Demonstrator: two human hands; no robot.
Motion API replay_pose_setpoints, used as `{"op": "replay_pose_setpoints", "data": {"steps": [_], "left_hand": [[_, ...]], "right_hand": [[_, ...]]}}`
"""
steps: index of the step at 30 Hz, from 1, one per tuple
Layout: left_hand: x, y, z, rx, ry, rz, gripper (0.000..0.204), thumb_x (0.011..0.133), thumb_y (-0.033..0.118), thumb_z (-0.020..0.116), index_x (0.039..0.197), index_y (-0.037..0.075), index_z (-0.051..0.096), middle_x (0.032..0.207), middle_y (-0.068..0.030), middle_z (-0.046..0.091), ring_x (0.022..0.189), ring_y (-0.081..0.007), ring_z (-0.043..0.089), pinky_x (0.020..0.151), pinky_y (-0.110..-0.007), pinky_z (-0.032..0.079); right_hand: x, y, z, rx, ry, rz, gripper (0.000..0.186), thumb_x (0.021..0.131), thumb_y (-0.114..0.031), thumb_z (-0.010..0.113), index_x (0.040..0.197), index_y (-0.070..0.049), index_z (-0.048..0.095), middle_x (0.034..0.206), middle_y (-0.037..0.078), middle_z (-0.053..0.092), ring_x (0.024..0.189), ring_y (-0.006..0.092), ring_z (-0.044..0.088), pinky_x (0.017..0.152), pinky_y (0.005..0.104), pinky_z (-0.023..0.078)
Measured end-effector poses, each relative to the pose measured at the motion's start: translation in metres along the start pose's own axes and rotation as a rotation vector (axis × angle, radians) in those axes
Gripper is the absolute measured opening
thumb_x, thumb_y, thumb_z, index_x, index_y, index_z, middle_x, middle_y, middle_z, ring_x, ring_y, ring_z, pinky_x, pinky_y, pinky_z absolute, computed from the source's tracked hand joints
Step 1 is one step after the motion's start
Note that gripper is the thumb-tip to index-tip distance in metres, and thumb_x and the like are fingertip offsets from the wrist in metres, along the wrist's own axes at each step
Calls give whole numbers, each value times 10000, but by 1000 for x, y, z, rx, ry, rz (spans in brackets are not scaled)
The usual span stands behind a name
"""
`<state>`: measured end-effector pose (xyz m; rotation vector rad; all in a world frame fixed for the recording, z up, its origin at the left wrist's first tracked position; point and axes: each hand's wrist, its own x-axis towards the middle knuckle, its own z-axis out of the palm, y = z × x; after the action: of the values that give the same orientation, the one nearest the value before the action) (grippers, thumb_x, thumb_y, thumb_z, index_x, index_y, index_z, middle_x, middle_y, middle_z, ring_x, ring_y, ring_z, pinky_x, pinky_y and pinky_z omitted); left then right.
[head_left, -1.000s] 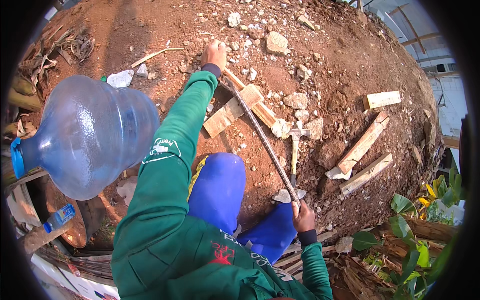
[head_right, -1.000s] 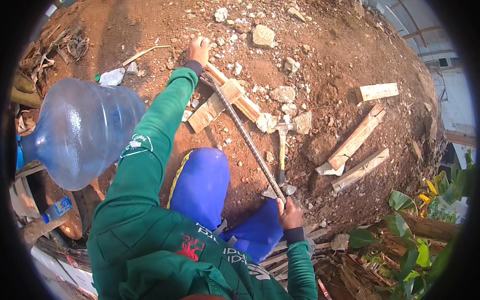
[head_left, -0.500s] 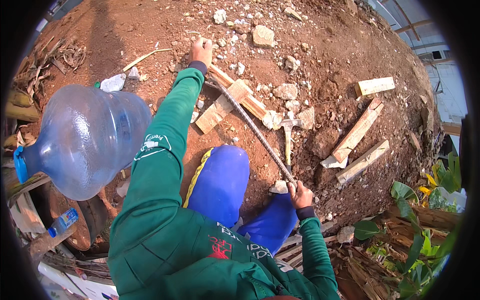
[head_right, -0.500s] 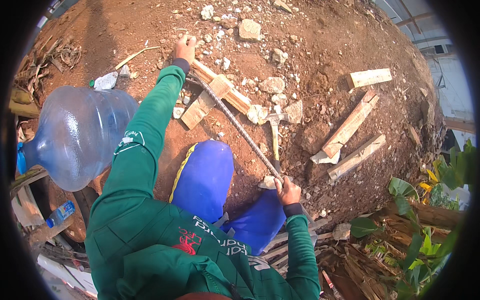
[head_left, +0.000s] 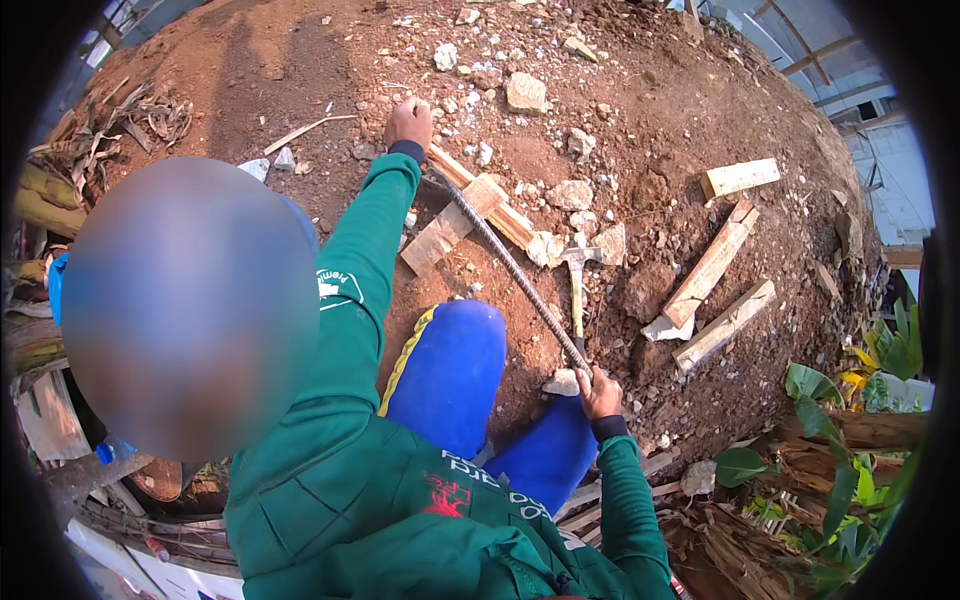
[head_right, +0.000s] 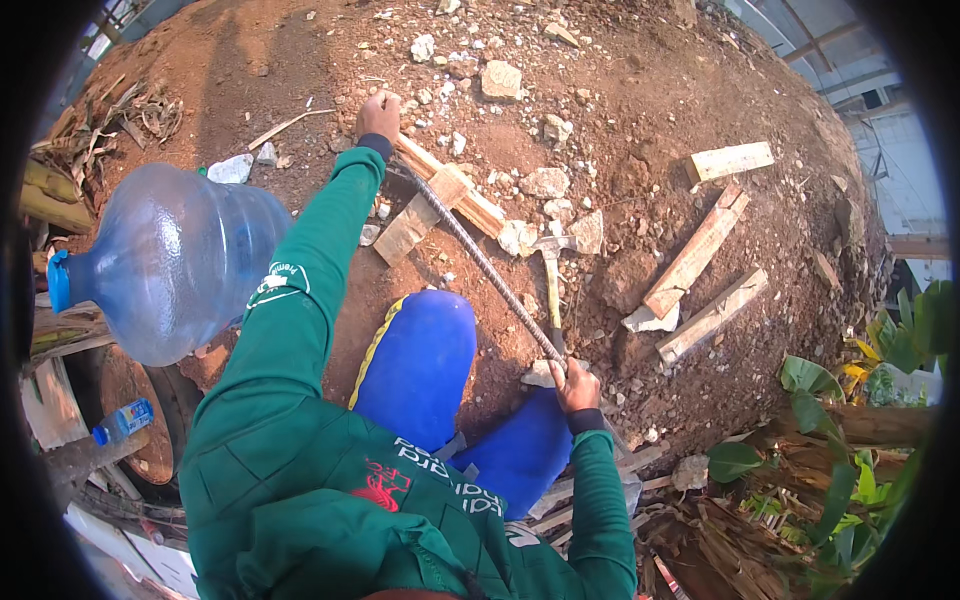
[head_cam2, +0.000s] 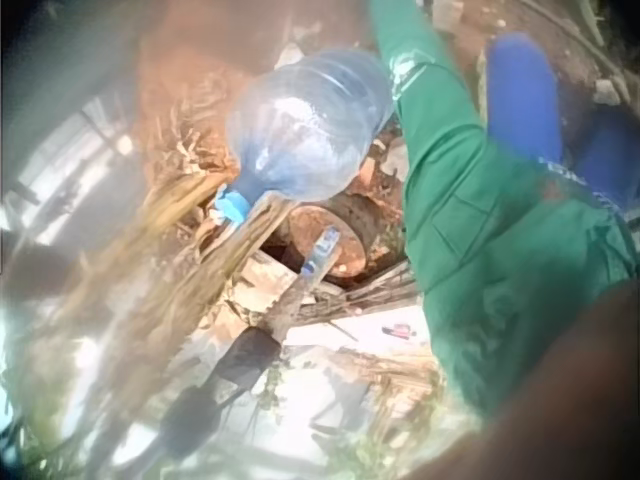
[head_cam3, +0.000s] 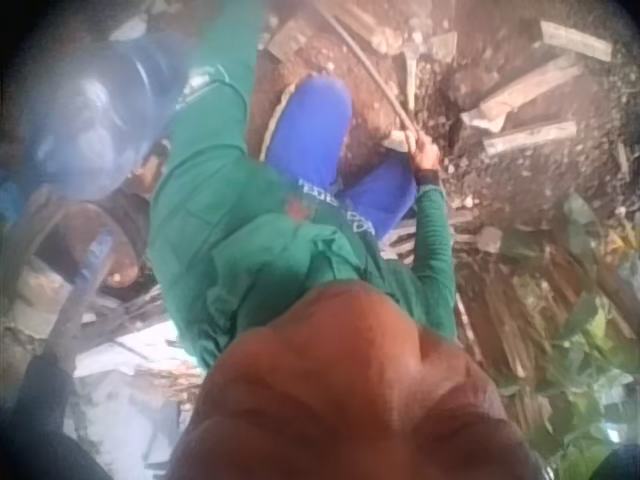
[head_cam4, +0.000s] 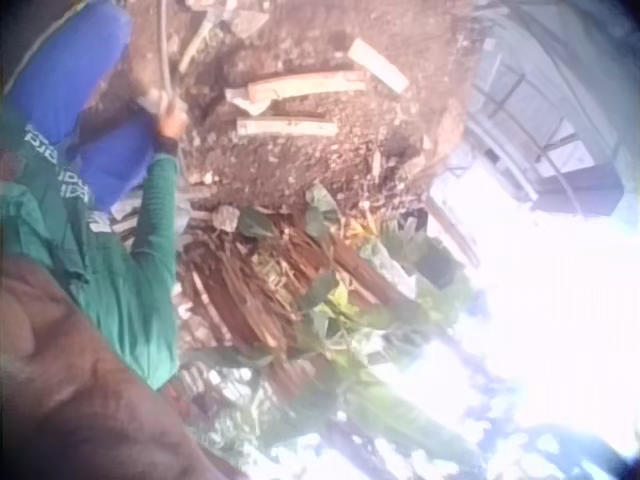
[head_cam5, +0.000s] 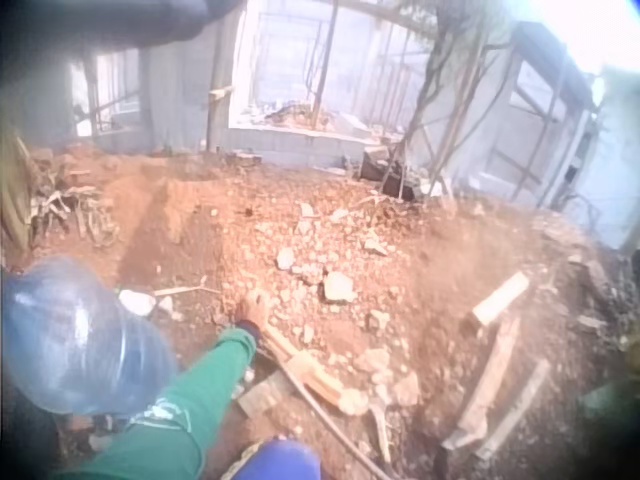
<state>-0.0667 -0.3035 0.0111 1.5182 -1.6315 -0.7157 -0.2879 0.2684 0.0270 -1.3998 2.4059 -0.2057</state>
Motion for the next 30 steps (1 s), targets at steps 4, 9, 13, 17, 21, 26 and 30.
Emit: {"op": "replay_pose_setpoints", "data": {"steps": [4, 9, 13, 17, 21, 26, 30], "left_hand": [[-2, 2, 0, -254, -163, -159, 308, 905, 352, 553, 907, 73, 681, 834, -202, 698, 815, -407, 671, 762, -507, 528], [3, -8, 7, -2, 42, 58, 298, 928, 325, 564, 883, 56, 683, 760, -167, 692, 748, -357, 678, 731, -462, 546], [7, -19, 15, -187, -81, -108, 291, 923, 326, 543, 890, 85, 703, 834, -185, 708, 803, -387, 684, 733, -471, 529], [12, -26, 23, 73, 53, -80, 286, 916, 356, 553, 896, 112, 699, 812, -167, 704, 800, -389, 681, 709, -490, 509], [19, -37, 27, -104, 15, -156, 316, 921, 404, 546, 927, 129, 702, 895, -185, 702, 877, -416, 660, 753, -502, 501], [24, -48, 26, -297, -11, -95, 240, 977, 223, 559, 981, 27, 697, 716, -52, 686, 619, -141, 600, 603, -299, 478], [1, -36, 1, -592, 34, -41, 276, 1015, 227, 561, 1049, -17, 685, 816, -72, 690, 654, -97, 585, 590, -246, 471]], "right_hand": [[1, 3, 1, -75, -21, 23, 447, 960, -521, 564, 910, -81, 632, 688, 235, 649, 678, 441, 651, 607, 528, 511], [25, 8, 5, 26, 42, -18, 505, 954, -563, 545, 938, -72, 661, 717, 254, 657, 703, 457, 654, 628, 540, 513], [28, 10, 4, 44, -97, 72, 490, 952, -538, 570, 874, -58, 634, 688, 252, 638, 684, 458, 644, 622, 537, 503], [33, 10, 11, 102, 74, -67, 457, 948, -497, 601, 833, -55, 618, 653, 234, 621, 649, 442, 637, 598, 528, 498], [44, 6, 12, 60, -40, 37, 484, 945, -532, 582, 831, -63, 617, 654, 228, 618, 679, 453, 637, 609, 544, 498], [20, -7, -1, 341, -143, 132, 553, 981, -532, 552, 799, -13, 612, 629, 230, 566, 573, 406, 530, 576, 484, 447], [-31, -28, -9, 592, -205, 221, 536, 1022, -441, 549, 754, 22, 581, 545, 68, 408, 554, 107, 392, 500, 368, 370]]}}
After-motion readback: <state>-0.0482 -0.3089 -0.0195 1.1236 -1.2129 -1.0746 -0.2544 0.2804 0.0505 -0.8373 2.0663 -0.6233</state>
